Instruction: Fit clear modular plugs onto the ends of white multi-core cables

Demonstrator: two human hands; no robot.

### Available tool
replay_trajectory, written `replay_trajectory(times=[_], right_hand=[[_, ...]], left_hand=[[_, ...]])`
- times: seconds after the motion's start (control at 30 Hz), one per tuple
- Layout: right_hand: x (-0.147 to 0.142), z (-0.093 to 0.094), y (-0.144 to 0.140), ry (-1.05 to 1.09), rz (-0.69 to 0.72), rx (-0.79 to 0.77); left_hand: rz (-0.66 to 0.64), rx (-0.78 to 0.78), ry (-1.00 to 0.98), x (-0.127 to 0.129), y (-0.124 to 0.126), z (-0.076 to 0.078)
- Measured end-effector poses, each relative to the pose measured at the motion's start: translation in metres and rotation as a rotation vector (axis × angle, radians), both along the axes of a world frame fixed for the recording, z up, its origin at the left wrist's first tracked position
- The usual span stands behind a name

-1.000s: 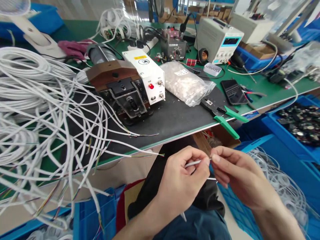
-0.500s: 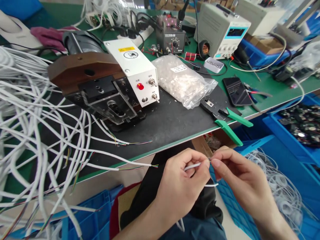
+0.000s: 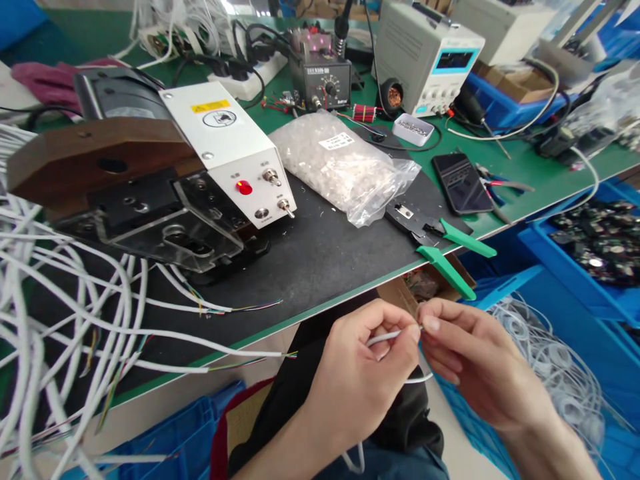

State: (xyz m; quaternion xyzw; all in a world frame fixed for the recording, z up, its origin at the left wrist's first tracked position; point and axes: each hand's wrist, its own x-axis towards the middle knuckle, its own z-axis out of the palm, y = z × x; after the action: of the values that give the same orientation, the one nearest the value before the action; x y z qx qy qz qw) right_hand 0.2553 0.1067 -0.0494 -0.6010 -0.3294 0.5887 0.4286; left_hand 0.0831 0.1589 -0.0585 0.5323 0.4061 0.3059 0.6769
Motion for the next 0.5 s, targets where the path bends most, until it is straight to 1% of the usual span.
replay_trajectory(times=[0.03, 0.07, 0.1, 0.2, 0.23, 0.27, 0.33, 0.43, 0.5], right_hand=[[0.002, 0.0, 0.001, 0.098, -0.001, -0.05], [0.003, -0.001, 0.002, 0.097, -0.016, -0.047], [0.003, -0.001, 0.002, 0.006, -0.04, -0.004], [0.003, -0.004, 0.0, -0.43, -0.111, 0.217], [0.003, -0.004, -0.001, -0.504, -0.118, 0.252], [0.004, -0.005, -0.001, -0.519, -0.121, 0.255], [0.006, -0.004, 0.0, -0.443, -0.118, 0.196], [0.012, -0.002, 0.002, -0.338, -0.115, 0.121], [0.017, 0.001, 0.003, -0.353, -0.068, 0.124]], left_hand=[[-0.013, -0.035, -0.013, 0.001, 0.003, 0.001], [-0.016, -0.054, -0.017, 0.003, 0.004, 0.001], [-0.01, -0.059, -0.016, 0.005, 0.006, 0.001], [0.03, -0.027, 0.005, 0.012, 0.006, -0.001], [0.045, -0.01, 0.013, 0.015, 0.005, -0.001], [0.059, 0.004, 0.02, 0.017, 0.005, -0.001], [0.072, 0.004, 0.018, 0.021, 0.005, 0.0], [0.055, -0.051, -0.004, 0.025, 0.008, 0.002], [0.033, -0.078, 0.001, 0.026, 0.011, 0.003]])
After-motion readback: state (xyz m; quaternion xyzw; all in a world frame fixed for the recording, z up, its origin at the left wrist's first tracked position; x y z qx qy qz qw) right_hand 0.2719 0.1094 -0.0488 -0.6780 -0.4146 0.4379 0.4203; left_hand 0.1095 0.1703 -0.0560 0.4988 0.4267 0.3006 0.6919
